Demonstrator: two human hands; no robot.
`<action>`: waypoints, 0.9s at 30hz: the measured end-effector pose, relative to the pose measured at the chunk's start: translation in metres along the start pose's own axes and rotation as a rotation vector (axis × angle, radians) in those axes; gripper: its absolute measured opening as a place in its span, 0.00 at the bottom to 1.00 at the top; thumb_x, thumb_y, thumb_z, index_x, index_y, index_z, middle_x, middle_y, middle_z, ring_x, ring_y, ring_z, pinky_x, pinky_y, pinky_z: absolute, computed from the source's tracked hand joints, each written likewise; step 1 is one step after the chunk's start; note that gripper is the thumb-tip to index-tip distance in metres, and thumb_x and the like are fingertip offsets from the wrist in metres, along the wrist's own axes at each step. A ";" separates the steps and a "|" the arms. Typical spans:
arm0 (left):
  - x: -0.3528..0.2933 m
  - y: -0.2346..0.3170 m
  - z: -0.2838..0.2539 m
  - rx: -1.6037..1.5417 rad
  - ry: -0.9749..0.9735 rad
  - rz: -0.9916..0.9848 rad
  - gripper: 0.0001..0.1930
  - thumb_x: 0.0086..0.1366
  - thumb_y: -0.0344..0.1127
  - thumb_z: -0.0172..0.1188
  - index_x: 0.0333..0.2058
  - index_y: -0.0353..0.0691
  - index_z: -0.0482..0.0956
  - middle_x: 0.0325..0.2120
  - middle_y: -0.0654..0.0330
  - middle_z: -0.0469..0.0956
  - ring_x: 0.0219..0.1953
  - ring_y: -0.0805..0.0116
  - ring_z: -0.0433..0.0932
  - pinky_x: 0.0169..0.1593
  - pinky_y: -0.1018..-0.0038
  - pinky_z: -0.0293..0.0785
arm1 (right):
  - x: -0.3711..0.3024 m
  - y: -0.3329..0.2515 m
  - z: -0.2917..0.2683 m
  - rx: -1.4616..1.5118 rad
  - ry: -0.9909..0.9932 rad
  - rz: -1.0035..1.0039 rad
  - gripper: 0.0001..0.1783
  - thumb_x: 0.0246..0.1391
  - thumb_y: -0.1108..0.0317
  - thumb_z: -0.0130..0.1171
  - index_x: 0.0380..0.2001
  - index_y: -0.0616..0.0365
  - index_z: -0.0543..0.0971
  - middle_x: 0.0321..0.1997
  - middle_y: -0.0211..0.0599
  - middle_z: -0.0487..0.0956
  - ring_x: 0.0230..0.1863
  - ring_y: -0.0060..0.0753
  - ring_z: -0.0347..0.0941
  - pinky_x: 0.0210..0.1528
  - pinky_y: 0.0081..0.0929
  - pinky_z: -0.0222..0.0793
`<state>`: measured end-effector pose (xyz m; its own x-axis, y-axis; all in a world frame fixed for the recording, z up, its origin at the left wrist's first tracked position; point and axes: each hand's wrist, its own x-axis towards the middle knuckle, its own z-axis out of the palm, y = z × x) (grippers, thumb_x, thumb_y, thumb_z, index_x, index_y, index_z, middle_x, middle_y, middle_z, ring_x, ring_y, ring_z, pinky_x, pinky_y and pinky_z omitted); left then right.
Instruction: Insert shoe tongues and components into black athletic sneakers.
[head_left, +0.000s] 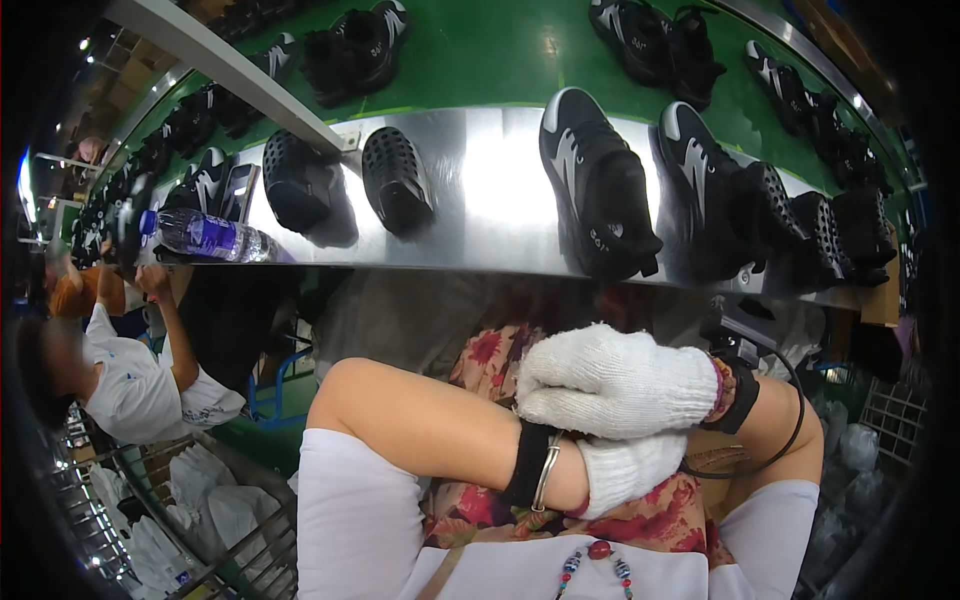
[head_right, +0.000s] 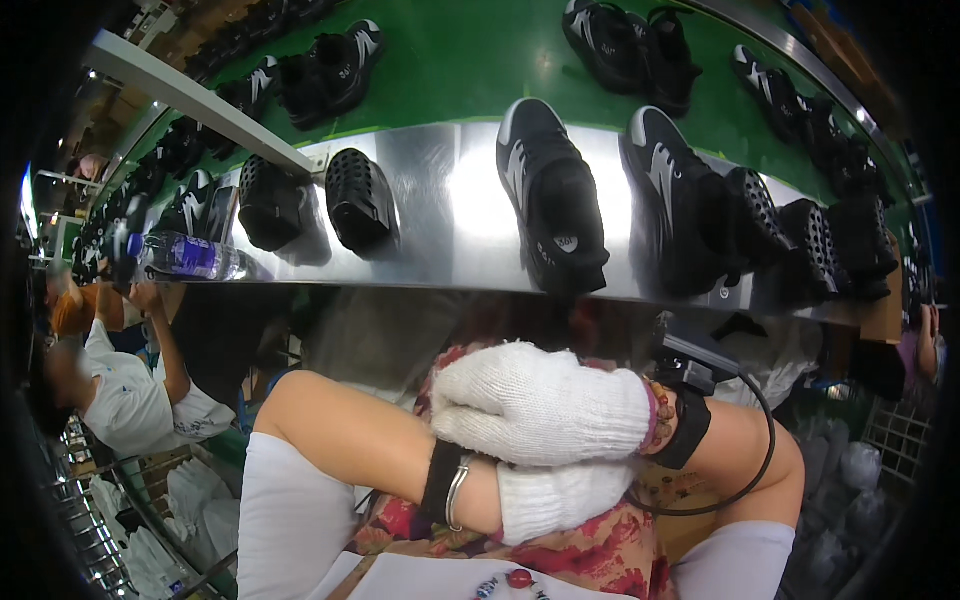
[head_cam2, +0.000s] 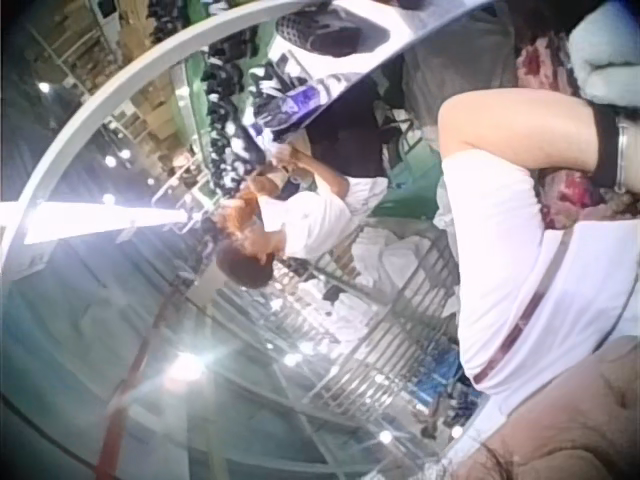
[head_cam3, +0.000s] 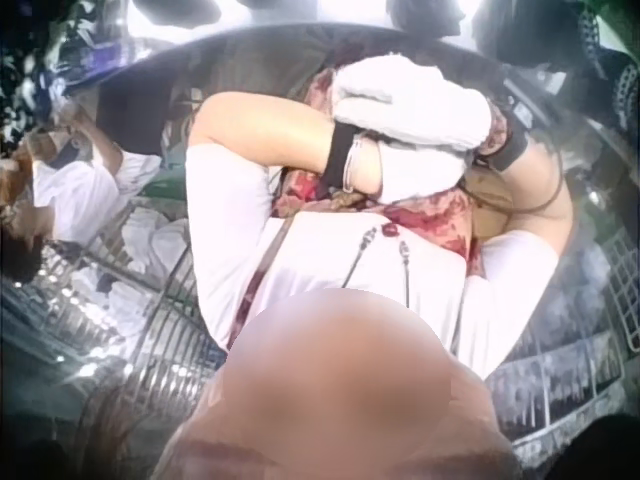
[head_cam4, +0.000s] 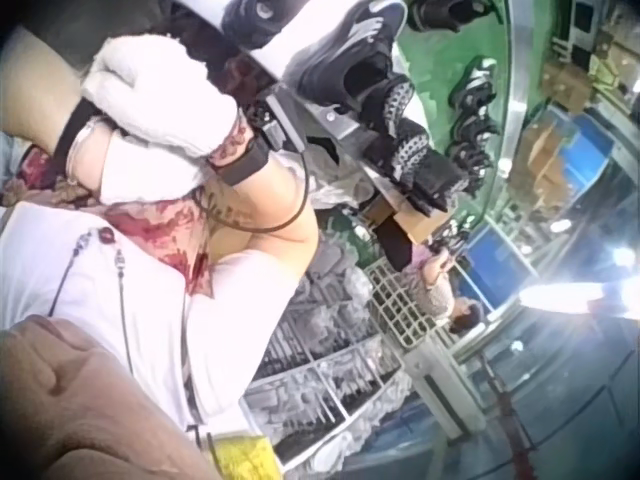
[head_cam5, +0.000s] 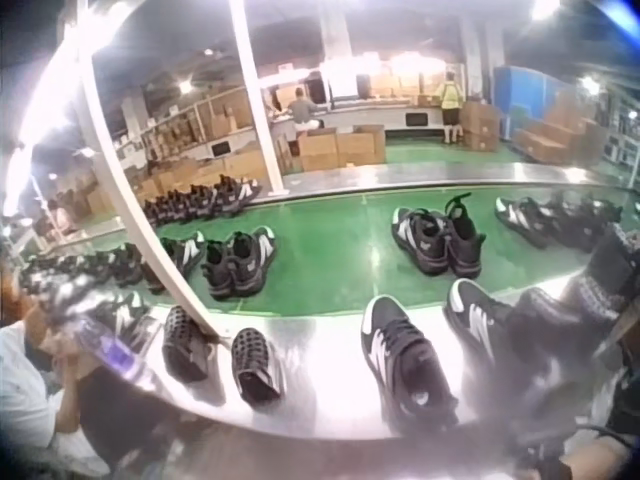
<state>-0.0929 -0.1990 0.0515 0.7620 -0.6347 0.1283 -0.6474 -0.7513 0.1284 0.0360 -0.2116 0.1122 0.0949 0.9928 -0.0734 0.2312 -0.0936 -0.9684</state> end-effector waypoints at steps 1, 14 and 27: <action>0.001 0.003 0.000 -0.006 -0.016 -0.011 0.16 0.61 0.37 0.55 0.41 0.33 0.83 0.35 0.49 0.82 0.34 0.57 0.83 0.35 0.65 0.80 | -0.001 -0.002 -0.001 0.013 -0.023 0.048 0.13 0.63 0.61 0.56 0.36 0.59 0.82 0.34 0.49 0.82 0.35 0.54 0.80 0.42 0.44 0.76; 0.003 0.013 -0.010 0.031 -0.123 0.040 0.18 0.65 0.37 0.52 0.46 0.31 0.82 0.38 0.46 0.82 0.39 0.55 0.84 0.43 0.65 0.82 | -0.010 0.003 -0.015 0.192 -0.079 0.410 0.15 0.68 0.59 0.56 0.40 0.62 0.81 0.31 0.37 0.81 0.33 0.29 0.77 0.40 0.32 0.74; -0.006 0.004 -0.017 0.363 0.009 0.118 0.24 0.72 0.40 0.44 0.59 0.31 0.73 0.51 0.49 0.78 0.54 0.58 0.79 0.60 0.67 0.76 | -0.005 -0.019 -0.027 -0.116 -0.334 0.063 0.16 0.64 0.55 0.59 0.37 0.59 0.82 0.33 0.46 0.83 0.36 0.48 0.81 0.39 0.39 0.76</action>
<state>-0.1000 -0.1952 0.0683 0.6816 -0.7200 0.1302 -0.6819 -0.6896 -0.2439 0.0576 -0.2169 0.1379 -0.2047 0.9528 -0.2243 0.3453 -0.1442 -0.9274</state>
